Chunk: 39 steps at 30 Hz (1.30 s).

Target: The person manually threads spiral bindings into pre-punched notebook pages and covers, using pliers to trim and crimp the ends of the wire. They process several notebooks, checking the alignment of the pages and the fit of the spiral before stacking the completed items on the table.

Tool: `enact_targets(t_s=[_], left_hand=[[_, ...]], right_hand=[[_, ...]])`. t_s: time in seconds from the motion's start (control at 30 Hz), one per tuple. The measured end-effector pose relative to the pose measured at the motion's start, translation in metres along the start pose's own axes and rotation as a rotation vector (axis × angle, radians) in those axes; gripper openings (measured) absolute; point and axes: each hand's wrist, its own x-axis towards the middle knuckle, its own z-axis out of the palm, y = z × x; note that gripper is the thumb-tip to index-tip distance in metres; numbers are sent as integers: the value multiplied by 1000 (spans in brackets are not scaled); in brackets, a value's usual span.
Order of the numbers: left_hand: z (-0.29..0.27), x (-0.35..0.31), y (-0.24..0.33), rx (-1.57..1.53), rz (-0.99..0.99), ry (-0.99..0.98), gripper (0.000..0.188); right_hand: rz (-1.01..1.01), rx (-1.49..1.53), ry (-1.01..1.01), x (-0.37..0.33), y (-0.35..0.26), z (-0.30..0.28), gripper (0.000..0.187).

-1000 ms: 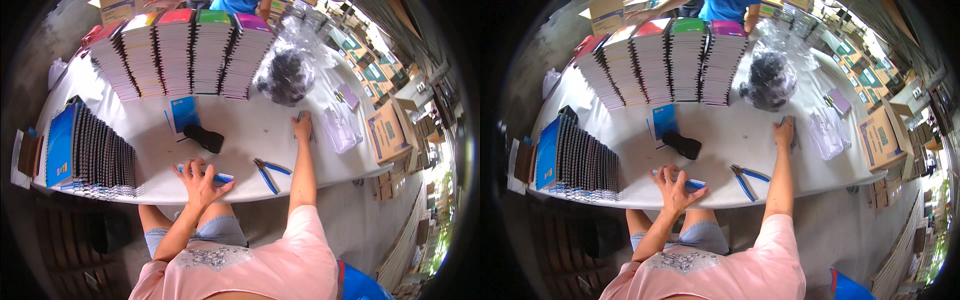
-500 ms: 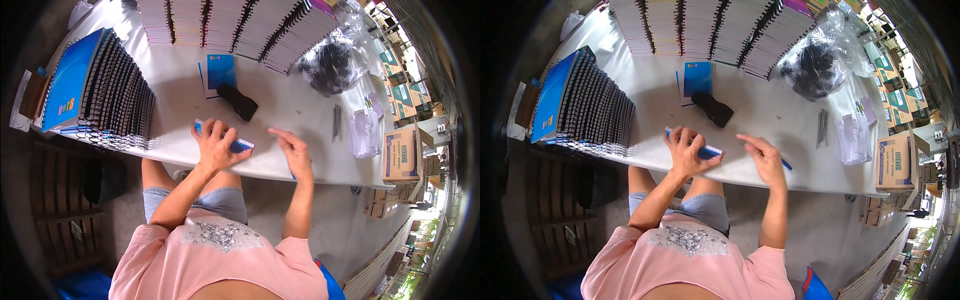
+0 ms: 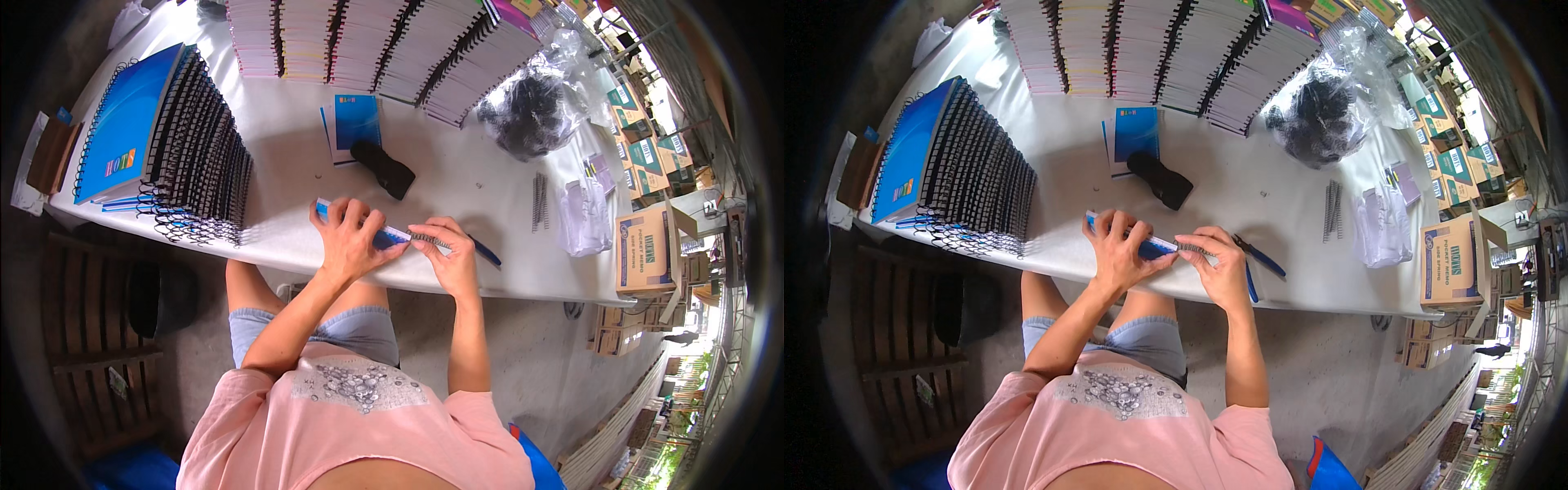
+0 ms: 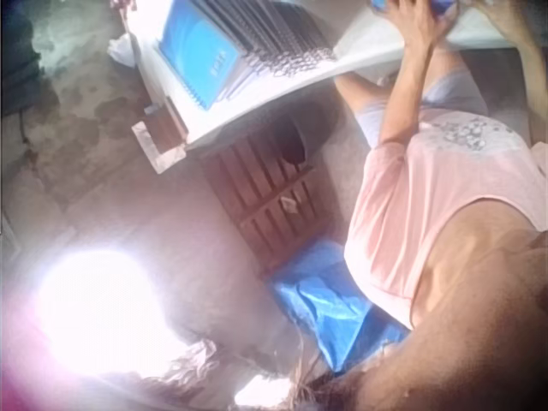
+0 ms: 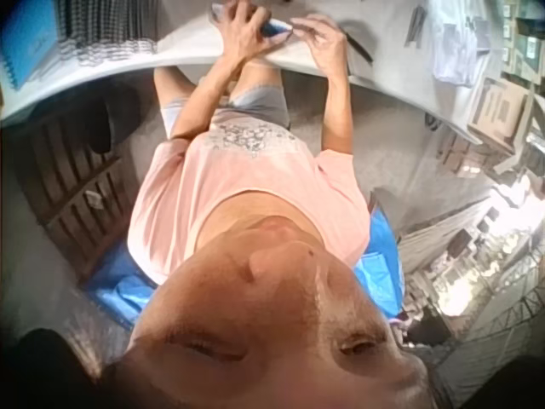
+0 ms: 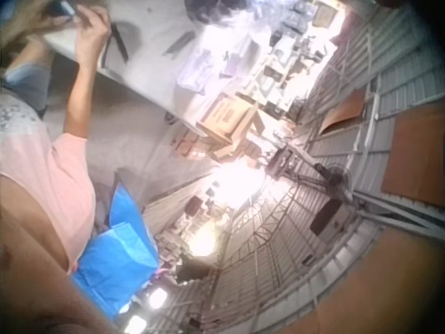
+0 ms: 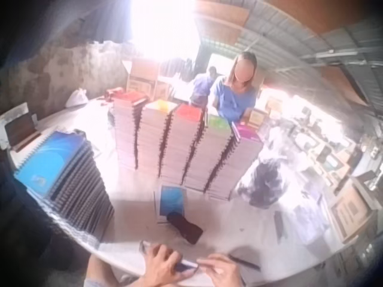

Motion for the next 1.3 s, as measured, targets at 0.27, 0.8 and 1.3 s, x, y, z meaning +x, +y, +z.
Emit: enact_targets(t_s=[0.27,0.8,1.3], left_hand=[[-8,2,4,-35,-8,-95,49],[-15,14,7,-92,-39,-203,47],[-18,12,5,-118,-41,-214,44]], right_hand=[[50,168,-97,0,14,-8,21],[231,43,-296,6,-20,-19,18],[35,15,-34,-9,2,-12,16]])
